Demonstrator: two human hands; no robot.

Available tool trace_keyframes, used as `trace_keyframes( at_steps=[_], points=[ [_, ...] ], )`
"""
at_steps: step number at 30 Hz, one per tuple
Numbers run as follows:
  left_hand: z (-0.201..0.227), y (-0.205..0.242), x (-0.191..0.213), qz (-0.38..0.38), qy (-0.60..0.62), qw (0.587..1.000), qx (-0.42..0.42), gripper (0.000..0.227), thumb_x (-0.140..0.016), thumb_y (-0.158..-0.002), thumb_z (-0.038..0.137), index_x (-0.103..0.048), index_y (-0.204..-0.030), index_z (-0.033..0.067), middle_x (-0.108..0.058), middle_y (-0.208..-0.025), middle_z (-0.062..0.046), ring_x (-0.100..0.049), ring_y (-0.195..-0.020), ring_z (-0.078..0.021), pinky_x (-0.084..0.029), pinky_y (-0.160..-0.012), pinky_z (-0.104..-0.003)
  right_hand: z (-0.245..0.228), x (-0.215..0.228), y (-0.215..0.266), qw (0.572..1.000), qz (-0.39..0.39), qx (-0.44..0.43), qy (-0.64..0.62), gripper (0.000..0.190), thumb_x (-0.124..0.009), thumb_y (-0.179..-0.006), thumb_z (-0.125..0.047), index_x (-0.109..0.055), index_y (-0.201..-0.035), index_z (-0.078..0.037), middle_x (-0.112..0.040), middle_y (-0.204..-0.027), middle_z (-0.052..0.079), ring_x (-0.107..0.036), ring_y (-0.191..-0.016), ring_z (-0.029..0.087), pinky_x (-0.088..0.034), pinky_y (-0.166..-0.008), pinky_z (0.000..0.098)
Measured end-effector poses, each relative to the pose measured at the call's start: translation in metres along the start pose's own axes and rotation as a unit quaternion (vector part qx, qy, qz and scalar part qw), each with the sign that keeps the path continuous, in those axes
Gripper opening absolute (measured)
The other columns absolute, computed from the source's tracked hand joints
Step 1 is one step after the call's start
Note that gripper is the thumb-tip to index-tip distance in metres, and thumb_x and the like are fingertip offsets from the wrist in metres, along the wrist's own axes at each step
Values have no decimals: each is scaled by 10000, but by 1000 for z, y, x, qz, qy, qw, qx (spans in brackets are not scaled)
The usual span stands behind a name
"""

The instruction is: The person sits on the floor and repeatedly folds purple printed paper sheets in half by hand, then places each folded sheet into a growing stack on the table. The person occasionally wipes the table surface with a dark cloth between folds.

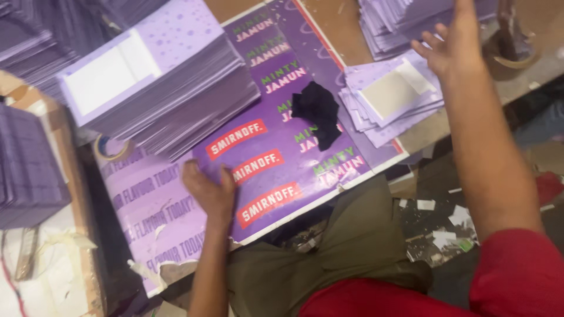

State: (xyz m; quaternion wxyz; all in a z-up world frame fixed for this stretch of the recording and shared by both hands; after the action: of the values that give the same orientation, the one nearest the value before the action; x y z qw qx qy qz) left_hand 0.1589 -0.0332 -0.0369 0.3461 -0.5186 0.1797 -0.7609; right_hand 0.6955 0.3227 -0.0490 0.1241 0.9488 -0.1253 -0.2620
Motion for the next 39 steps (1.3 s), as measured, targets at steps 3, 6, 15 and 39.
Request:
trace_keyframes(
  at_steps=[3,6,15,39],
  points=[
    [30,-1,-29,-35,-93,991,-88,610,-759,-874,224,-516,-1363,-48,-505,-1372,-327,-507,-1254,-469,-392,-1074,-522,8,4,-61,983,14,-171,-66,1008,-618,-959,-571,-77,-1643,-66,-161,-1667,276,-255,-1512,525,-228,-1173,702],
    [13,-5,-33,-101,-32,994,8,565,-719,-911,222,-539,-1338,-100,-552,-1301,-312,-521,-1160,-466,-407,-1001,-530,1,-14,-113,972,-27,-211,-97,841,-495,-932,-445,-225,-1575,25,-280,-1621,267,-299,-1448,520,-240,-1133,781],
    [5,-10,-33,-93,-60,993,26,353,-684,-902,229,-602,-1115,-39,-609,-1145,-223,-540,-1105,-407,-414,-965,-520,16,-12,-151,966,136,-215,-39,933,-635,-877,-495,-306,-1558,51,-306,-1612,308,-319,-1463,535,-215,-1152,767],
    [90,-13,-1,-23,5,993,-115,91,-685,-867,27,-625,-926,-9,-612,-813,-168,-584,-735,-373,-448,-709,-472,-16,-43,-35,993,47,-74,75,1306,-572,-622,-863,1,-1637,-274,61,-1693,202,-2,-1493,562,-88,-1136,796]
  ],
)
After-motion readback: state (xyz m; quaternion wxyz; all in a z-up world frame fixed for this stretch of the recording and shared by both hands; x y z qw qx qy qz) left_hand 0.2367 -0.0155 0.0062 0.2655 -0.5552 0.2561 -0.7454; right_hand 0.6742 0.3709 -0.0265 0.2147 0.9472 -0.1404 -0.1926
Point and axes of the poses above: each hand's wrist, its own y-axis away from the middle knuckle, its own x-axis out of the back of the hand, z = x × y, the point moved 9 cm from there along -y, towards the middle knuckle
